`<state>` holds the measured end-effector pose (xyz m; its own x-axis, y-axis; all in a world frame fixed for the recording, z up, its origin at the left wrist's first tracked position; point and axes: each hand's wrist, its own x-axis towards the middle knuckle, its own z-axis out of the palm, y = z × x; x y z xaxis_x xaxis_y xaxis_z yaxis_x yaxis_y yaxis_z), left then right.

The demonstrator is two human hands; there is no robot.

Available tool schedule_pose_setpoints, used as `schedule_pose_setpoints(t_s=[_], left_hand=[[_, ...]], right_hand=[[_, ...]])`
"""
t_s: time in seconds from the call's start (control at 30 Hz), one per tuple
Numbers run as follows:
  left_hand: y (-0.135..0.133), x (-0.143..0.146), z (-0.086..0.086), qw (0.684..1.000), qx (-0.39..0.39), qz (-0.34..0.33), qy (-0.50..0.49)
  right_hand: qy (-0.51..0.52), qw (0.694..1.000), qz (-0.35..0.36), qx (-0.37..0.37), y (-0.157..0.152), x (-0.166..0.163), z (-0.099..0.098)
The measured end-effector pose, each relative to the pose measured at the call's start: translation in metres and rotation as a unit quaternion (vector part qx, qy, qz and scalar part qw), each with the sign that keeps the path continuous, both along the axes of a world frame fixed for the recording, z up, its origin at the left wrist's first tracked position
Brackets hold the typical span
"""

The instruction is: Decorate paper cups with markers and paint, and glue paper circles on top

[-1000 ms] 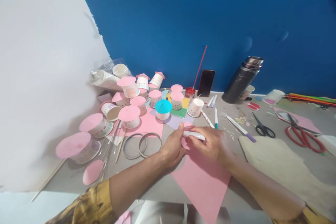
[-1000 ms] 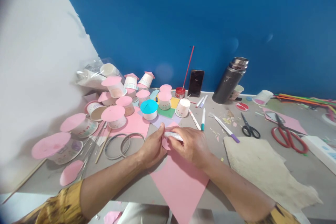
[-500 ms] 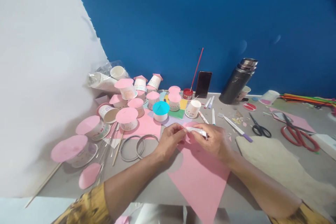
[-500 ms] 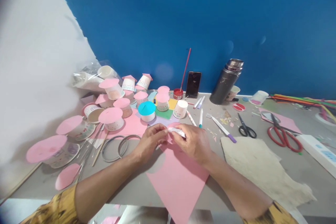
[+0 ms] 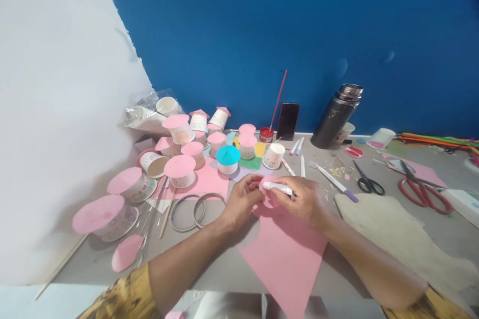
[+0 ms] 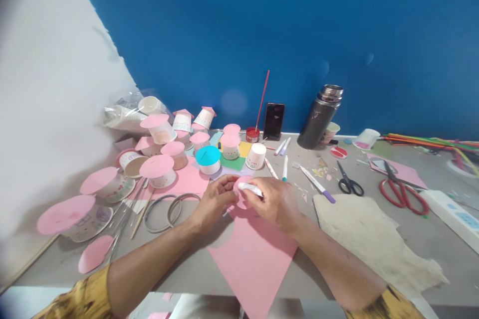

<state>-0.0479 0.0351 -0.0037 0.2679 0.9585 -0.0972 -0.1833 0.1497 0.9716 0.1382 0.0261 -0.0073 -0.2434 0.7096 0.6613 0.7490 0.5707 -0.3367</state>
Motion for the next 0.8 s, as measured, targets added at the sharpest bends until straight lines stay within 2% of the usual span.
schedule_pose_setpoints(t_s=[0.17, 0.33, 0.5, 0.8], left_hand=[[-0.001, -0.001, -0.003, 0.994, 0.073, -0.024, 0.083], [-0.005, 0.002, -0.005, 0.992, 0.09, -0.028, 0.088], [-0.008, 0.005, -0.003, 0.995, 0.058, -0.011, 0.082], [0.001, 0.003, -0.016, 0.995, -0.052, -0.016, -0.08]], right_hand=[[-0.047, 0.998, 0.031, 0.024, 0.001, -0.001, -0.006], [-0.092, 0.994, -0.011, 0.061, -0.001, -0.002, -0.006], [-0.084, 0.994, -0.023, 0.061, -0.002, -0.002, 0.0], [-0.148, 0.984, 0.065, 0.081, -0.001, 0.0, 0.003]])
